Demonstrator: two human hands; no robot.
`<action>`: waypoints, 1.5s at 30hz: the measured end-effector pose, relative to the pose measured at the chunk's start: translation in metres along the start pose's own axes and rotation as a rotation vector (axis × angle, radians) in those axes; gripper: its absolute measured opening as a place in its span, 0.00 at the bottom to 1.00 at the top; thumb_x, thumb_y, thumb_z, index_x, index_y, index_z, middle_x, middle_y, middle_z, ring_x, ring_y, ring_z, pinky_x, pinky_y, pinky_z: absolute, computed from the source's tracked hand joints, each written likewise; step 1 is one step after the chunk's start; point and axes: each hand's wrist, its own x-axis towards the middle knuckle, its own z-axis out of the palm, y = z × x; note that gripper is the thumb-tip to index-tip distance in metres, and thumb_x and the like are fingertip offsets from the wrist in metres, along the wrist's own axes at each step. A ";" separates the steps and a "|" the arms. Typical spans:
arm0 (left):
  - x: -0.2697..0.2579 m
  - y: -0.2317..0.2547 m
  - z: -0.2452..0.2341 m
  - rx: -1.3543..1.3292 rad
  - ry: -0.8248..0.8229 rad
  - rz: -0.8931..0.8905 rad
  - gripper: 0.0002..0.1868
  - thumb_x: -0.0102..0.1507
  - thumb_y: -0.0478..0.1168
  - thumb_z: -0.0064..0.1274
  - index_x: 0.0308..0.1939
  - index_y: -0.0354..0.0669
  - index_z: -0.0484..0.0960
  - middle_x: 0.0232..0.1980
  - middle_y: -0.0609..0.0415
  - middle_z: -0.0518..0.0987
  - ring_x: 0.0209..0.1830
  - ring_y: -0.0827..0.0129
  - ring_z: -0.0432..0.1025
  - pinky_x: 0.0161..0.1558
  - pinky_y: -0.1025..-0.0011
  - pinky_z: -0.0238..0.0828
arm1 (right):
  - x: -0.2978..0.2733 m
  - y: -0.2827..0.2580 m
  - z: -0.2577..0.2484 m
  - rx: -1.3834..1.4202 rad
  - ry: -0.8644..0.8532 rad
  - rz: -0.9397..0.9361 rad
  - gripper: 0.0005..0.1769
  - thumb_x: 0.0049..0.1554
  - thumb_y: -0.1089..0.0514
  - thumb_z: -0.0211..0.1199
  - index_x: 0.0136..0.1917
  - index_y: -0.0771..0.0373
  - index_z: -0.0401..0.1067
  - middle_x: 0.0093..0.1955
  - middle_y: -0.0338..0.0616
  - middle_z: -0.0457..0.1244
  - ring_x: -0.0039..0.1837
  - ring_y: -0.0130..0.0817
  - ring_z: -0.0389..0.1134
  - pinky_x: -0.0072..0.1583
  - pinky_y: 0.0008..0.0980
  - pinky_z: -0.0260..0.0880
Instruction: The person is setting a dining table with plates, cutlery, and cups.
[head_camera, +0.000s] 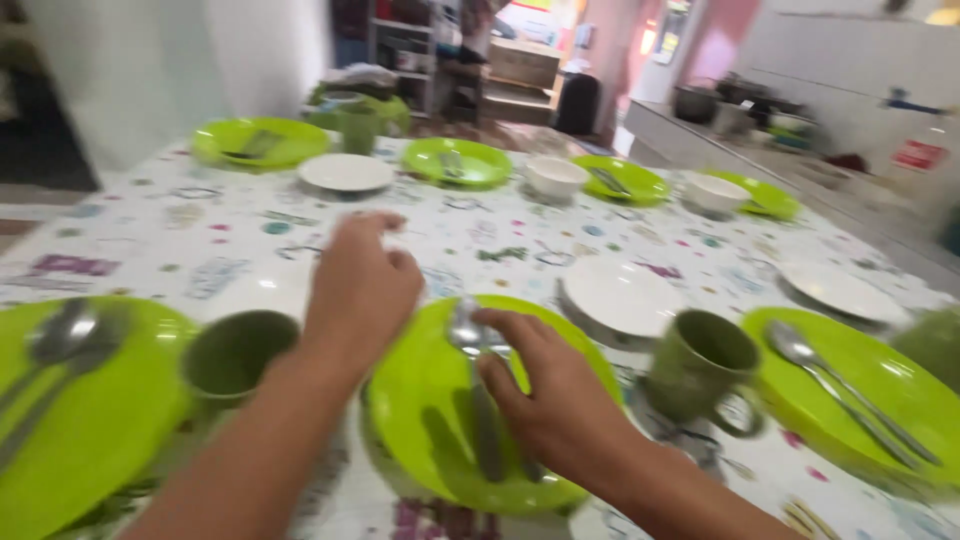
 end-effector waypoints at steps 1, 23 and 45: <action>0.016 -0.019 -0.007 0.016 0.016 -0.003 0.19 0.58 0.35 0.48 0.52 0.37 0.82 0.55 0.38 0.79 0.56 0.45 0.73 0.59 0.56 0.68 | 0.011 -0.003 0.011 0.011 -0.007 -0.020 0.22 0.60 0.52 0.58 0.67 0.54 0.68 0.61 0.50 0.67 0.64 0.48 0.68 0.63 0.42 0.65; 0.082 -0.185 -0.056 0.636 -0.633 -0.588 0.19 0.62 0.38 0.49 0.56 0.42 0.83 0.61 0.45 0.81 0.63 0.53 0.75 0.68 0.54 0.63 | 0.131 -0.025 0.124 -0.532 -0.523 -0.024 0.26 0.56 0.38 0.61 0.69 0.35 0.68 0.81 0.50 0.46 0.85 0.50 0.37 0.78 0.67 0.25; 0.116 -0.171 -0.005 0.412 -0.406 -0.289 0.20 0.58 0.43 0.56 0.51 0.36 0.83 0.57 0.38 0.82 0.59 0.49 0.78 0.62 0.55 0.73 | 0.151 0.012 0.098 -0.337 -0.292 0.132 0.40 0.57 0.34 0.58 0.80 0.42 0.56 0.84 0.48 0.44 0.84 0.42 0.37 0.76 0.66 0.28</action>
